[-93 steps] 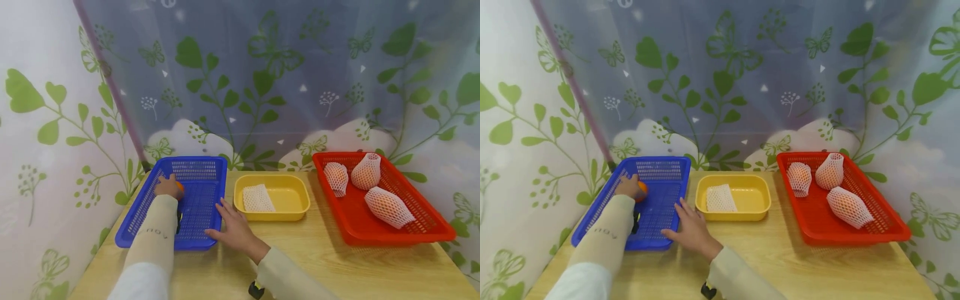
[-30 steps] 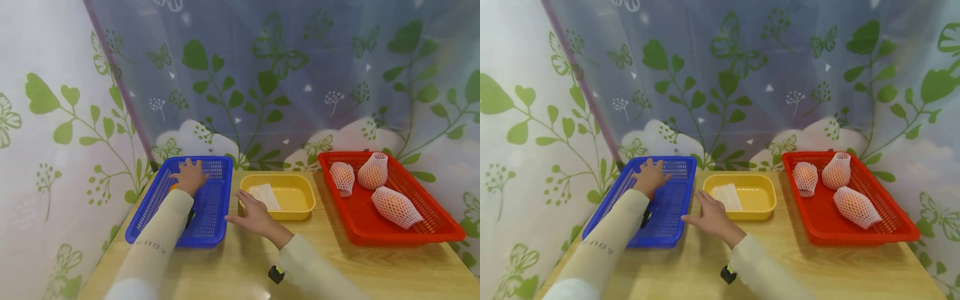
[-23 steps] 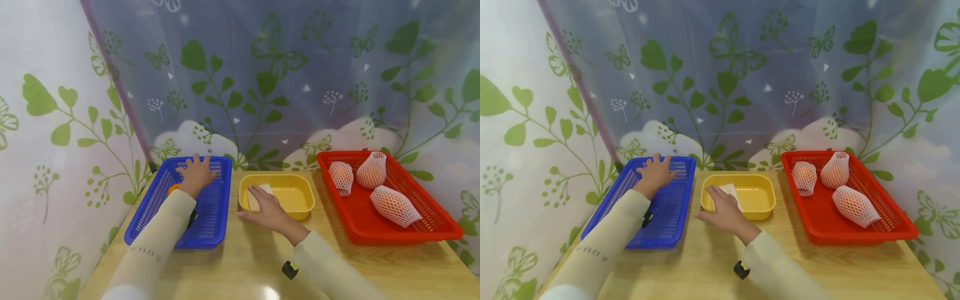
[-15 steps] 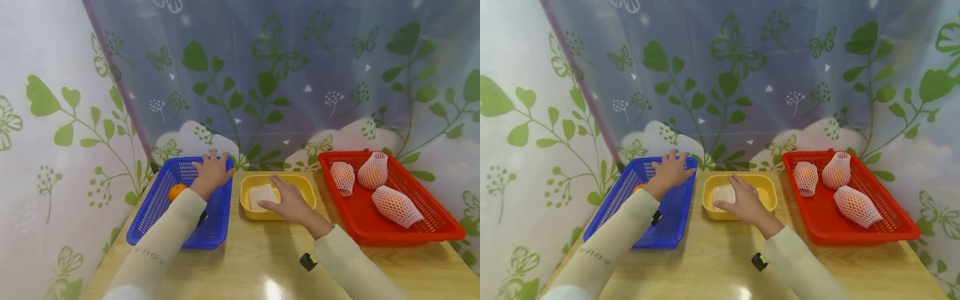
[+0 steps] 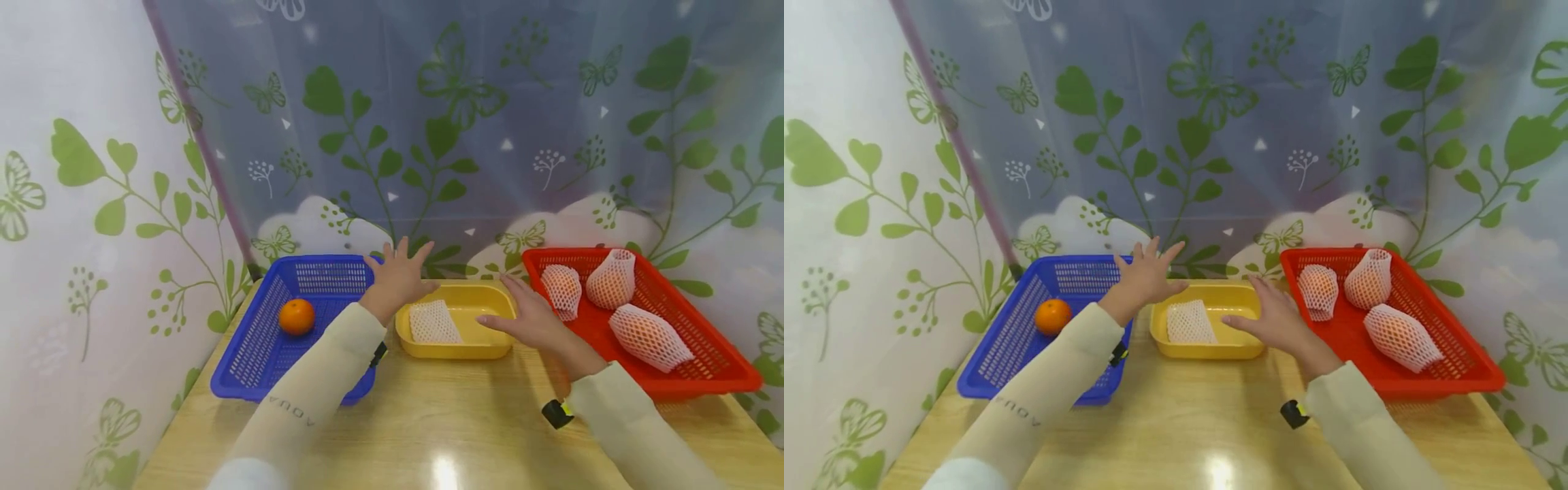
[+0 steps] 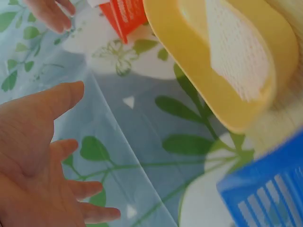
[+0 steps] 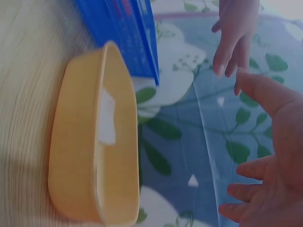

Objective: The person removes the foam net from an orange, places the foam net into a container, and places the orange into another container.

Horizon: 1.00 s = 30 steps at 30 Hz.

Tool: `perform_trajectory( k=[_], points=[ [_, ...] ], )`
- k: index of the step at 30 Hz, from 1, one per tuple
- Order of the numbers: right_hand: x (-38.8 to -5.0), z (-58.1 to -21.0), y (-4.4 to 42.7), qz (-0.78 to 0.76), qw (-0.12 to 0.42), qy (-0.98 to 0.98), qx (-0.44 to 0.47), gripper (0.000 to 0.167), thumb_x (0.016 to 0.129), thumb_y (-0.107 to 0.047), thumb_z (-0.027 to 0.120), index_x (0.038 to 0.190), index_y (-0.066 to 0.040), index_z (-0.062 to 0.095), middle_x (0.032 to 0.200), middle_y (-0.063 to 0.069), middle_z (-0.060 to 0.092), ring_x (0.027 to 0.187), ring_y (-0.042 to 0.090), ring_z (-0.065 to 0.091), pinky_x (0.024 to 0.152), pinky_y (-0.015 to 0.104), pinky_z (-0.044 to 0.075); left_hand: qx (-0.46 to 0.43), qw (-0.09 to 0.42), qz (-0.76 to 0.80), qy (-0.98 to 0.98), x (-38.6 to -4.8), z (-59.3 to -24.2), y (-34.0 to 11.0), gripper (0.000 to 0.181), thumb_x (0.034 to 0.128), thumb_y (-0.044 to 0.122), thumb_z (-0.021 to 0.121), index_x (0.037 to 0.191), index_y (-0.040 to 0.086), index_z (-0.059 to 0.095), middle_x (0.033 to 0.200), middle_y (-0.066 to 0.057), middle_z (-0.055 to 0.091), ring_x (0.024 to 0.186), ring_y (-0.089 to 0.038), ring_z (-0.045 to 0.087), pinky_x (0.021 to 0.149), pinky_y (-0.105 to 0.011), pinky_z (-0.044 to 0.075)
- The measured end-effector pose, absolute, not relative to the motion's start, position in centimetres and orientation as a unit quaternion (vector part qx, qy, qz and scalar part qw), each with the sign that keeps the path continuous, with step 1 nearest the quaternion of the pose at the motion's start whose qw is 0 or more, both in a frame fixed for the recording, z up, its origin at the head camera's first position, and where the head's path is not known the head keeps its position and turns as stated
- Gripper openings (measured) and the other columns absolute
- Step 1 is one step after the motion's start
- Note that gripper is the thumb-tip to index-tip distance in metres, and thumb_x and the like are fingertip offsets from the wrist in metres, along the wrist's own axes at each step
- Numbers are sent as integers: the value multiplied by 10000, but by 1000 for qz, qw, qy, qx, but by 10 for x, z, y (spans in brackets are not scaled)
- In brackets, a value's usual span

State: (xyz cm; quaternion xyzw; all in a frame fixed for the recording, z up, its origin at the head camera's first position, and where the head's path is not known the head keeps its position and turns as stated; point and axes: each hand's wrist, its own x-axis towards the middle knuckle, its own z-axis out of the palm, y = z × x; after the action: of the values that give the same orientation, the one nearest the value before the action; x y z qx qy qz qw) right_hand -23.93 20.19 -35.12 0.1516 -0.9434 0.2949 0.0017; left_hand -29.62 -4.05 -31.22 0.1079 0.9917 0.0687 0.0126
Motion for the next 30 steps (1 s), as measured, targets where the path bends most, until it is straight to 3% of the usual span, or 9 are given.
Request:
perform_trajectory(
  k=[14,23,30],
  points=[
    [-255,-354,273,261,-17,-963,55,1103,846,-632,614,1503,97,110,1513,379,140,1347,575,178,1034,722,209,158,26,59,985,-281,-314,30,815,886,660,524,1537,451,81,1630,-49,72,1465,-401,77,1091,-705,139],
    [-261,-366,313,246,-13,-969,23,1056,857,-604,622,1425,184,207,1392,435,285,1242,577,299,1006,689,299,175,29,50,983,-269,-334,68,814,845,712,532,1518,494,129,1617,27,155,1463,-357,151,1095,-675,186],
    [-270,-370,338,245,-55,-968,-9,1201,827,-654,621,1450,194,40,1446,473,97,1285,629,182,1012,732,225,185,33,76,979,-257,-351,90,828,812,727,561,1506,510,165,1604,57,186,1457,-338,182,1085,-671,206]
  ],
)
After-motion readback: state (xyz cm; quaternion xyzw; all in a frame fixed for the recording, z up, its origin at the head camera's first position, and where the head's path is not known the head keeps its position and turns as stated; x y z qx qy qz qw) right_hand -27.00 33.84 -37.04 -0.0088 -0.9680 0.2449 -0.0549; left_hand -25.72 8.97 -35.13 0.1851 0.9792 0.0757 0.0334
